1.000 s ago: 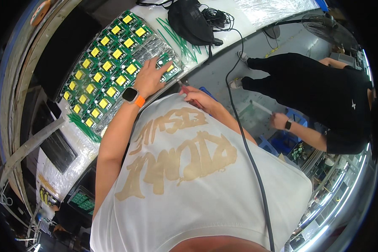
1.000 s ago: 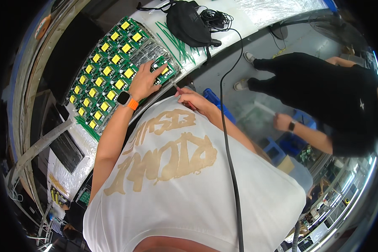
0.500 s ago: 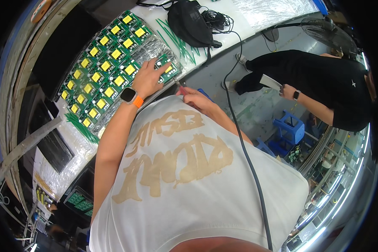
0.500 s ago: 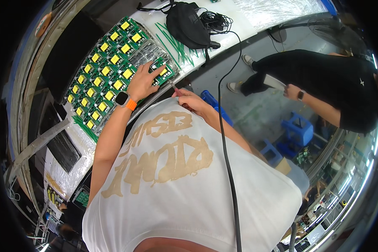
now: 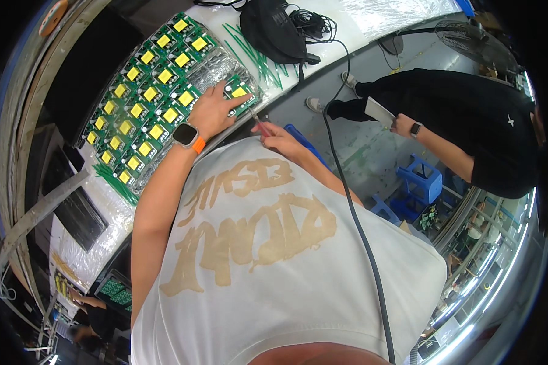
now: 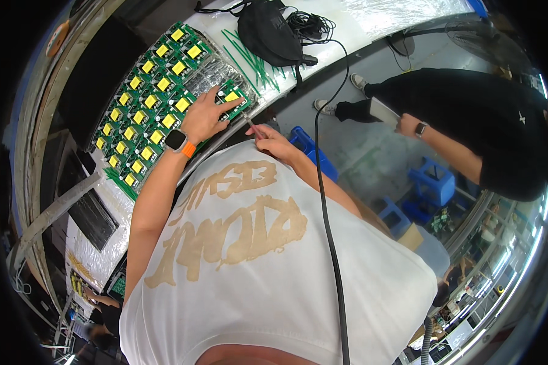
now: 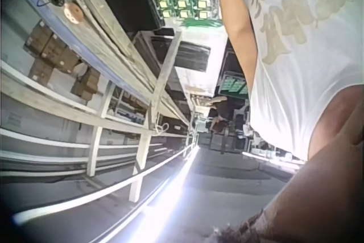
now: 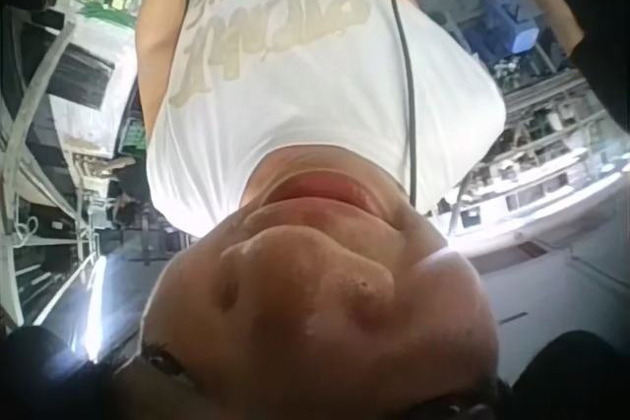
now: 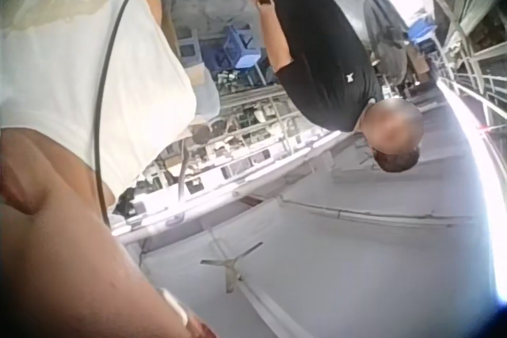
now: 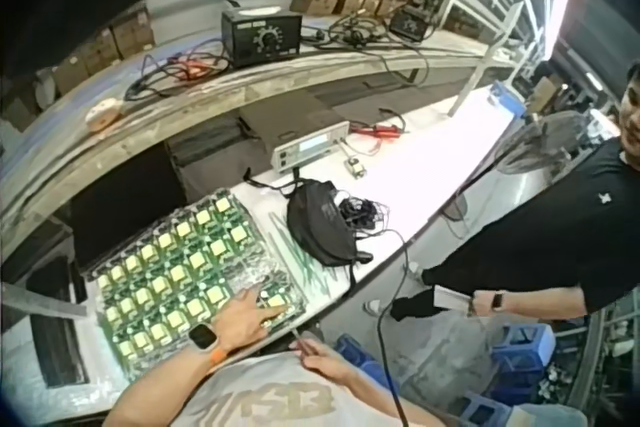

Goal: Inspecting, testing, and sorting printed circuit board assemblies (PCBAs) at a workbench in an electronics manufacturing facility.

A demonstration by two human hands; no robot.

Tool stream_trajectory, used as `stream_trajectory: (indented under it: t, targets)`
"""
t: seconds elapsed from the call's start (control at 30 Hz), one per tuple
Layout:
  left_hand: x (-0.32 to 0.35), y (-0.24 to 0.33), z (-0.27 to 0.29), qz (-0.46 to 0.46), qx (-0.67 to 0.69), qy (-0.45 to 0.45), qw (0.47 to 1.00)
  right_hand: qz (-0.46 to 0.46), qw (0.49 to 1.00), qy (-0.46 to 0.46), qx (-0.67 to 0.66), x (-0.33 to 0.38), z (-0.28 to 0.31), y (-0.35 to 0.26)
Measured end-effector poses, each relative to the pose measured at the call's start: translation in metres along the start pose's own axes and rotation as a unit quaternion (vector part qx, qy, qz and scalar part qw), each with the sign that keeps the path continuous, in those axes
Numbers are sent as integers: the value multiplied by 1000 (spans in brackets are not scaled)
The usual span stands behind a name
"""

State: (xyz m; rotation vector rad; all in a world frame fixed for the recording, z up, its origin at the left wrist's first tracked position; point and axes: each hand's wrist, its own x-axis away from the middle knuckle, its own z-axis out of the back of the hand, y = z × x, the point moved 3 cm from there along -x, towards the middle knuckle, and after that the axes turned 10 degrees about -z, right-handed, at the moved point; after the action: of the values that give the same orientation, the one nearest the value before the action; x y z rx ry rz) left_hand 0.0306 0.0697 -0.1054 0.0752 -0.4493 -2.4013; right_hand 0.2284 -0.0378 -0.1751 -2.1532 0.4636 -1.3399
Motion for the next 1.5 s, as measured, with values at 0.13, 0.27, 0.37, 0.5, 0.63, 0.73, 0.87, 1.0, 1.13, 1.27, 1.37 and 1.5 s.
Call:
stream_trajectory:
  t: [0.13, 0.27, 0.37, 0.5, 0.63, 0.73, 0.87, 1.0, 1.13, 1.27, 1.37, 1.5]
  targets:
    - [-2, 2, -4, 18, -13, -21, 1000, 11, 999, 43, 29, 5, -3, -5]
    - [1, -1, -10, 22, -18, -15, 999, -37, 992, 95, 68, 22, -17, -35]
    - [0, 2, -11, 21, -21, -13, 999, -61, 985, 131, 98, 20, -20, -35]
    - [-2, 4, -11, 23, -28, -15, 999, -81, 969, 178, 149, 12, -22, -36]
    - [1, 5, -14, 20, -48, -21, 998, -165, 966, 173, 97, 17, -34, -48]
    - [2, 2, -14, 9, -37, -19, 999, -179, 968, 162, 65, 20, -34, -47]
    - [7, -8, -8, -5, -33, 17, 999, -160, 980, 111, 38, 21, -32, -43]
    - [18, -9, -1, -23, -20, 132, 991, -84, 995, 12, 56, 25, -29, -32]
    - [30, -10, 8, -11, -36, 53, 998, -71, 997, 15, -14, 19, -39, -22]
    - [36, -12, 9, -9, -15, 13, 1000, -77, 996, 22, 27, 14, -46, -15]
    - [38, -11, 7, -10, -14, -2, 1000, -80, 995, 33, 47, 17, -56, -15]
    - [40, -8, 2, -12, -27, -10, 1000, -94, 992, 54, 68, 23, -65, -19]
